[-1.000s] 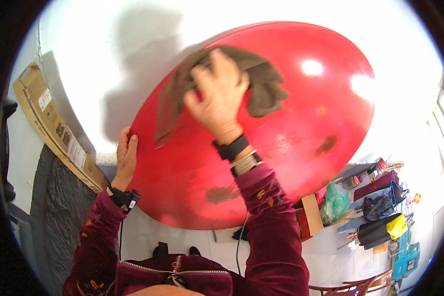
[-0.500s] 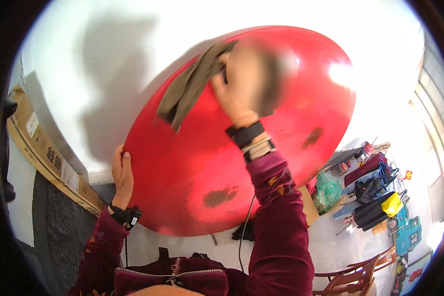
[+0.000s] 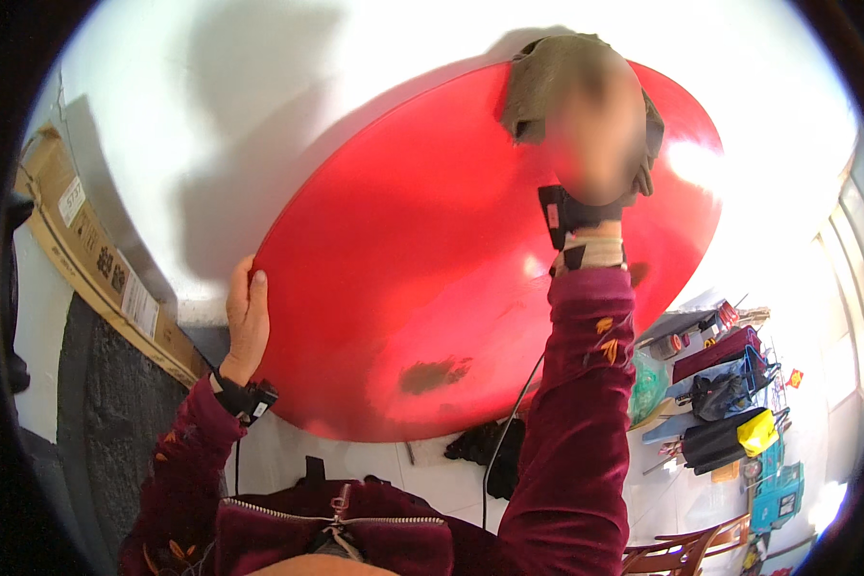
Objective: The person wipes a wooden chair with a cloth, cleaning the seat, back, and legs. Then the person wipes a large red inflatable ball with the same cloth, rotating it to clean multiple sides.
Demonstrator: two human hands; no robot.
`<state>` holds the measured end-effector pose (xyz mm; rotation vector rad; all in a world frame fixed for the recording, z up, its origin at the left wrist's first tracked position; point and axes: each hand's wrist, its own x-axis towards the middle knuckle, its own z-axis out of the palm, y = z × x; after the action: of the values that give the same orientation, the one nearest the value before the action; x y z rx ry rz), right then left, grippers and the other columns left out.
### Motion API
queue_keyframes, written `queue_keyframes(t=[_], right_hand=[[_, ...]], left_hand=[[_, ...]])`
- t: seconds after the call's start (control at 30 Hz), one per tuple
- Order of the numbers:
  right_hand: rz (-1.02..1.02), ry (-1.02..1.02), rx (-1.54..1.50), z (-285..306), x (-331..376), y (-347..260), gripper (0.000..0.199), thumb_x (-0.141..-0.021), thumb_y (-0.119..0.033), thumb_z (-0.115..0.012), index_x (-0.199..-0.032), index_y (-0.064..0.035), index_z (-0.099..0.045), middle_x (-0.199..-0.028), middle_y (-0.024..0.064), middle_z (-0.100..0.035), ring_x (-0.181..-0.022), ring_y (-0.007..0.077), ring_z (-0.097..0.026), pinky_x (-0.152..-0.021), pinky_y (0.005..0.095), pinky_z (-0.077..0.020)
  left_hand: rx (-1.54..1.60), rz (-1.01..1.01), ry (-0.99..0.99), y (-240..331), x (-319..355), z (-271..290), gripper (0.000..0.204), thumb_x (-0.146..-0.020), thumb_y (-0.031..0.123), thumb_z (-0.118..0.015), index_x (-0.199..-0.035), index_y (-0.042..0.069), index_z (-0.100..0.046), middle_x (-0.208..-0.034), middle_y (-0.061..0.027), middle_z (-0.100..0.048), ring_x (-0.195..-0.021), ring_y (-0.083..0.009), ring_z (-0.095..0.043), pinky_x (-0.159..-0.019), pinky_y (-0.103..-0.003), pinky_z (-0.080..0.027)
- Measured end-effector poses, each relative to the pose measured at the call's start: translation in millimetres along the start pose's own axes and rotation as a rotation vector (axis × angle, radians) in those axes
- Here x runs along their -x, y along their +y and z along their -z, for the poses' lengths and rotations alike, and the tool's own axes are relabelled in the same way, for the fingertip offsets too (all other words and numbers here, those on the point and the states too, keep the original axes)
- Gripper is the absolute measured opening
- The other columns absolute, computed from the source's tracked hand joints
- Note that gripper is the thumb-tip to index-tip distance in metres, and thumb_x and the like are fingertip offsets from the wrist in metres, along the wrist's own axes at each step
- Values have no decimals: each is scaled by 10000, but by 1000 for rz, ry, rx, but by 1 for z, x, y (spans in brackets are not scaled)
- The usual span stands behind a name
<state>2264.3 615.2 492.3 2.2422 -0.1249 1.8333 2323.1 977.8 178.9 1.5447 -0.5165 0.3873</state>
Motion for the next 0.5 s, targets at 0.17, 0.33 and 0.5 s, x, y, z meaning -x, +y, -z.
queue_keyframes(t=[0.17, 0.33, 0.5], right_hand=[[281, -100, -195, 9, 66, -102, 534, -839, -124, -633, -1336, -26, -467, -1332, 118, -515, -1173, 313, -508, -983, 410, -424], [333, -402, -194, 9, 128, -202, 305, -752, -64, -590, -1038, -154, -644, -1328, 105, -510, -1142, 292, -506, -946, 436, -399], [371, -410, -255, 11, 221, -292, 141, -777, -247, -579, -909, -237, -627, -1338, 7, -500, -1172, 203, -480, -860, 531, -360]], left_hand=[[157, 90, -77, 9, -2, 8, 334, -1018, 238, -415, -1206, -10, -538, -1096, -111, -615, -1013, -208, -563, -901, -323, -425], [351, 183, -145, 16, -4, 20, 502, -1047, 358, -279, -1254, -28, -523, -1198, -111, -580, -1133, -189, -515, -1002, -306, -378], [536, 179, -226, 10, -10, 36, 573, -1052, 398, -192, -1326, -29, -458, -1302, -121, -510, -1228, -201, -446, -1071, -319, -317]])
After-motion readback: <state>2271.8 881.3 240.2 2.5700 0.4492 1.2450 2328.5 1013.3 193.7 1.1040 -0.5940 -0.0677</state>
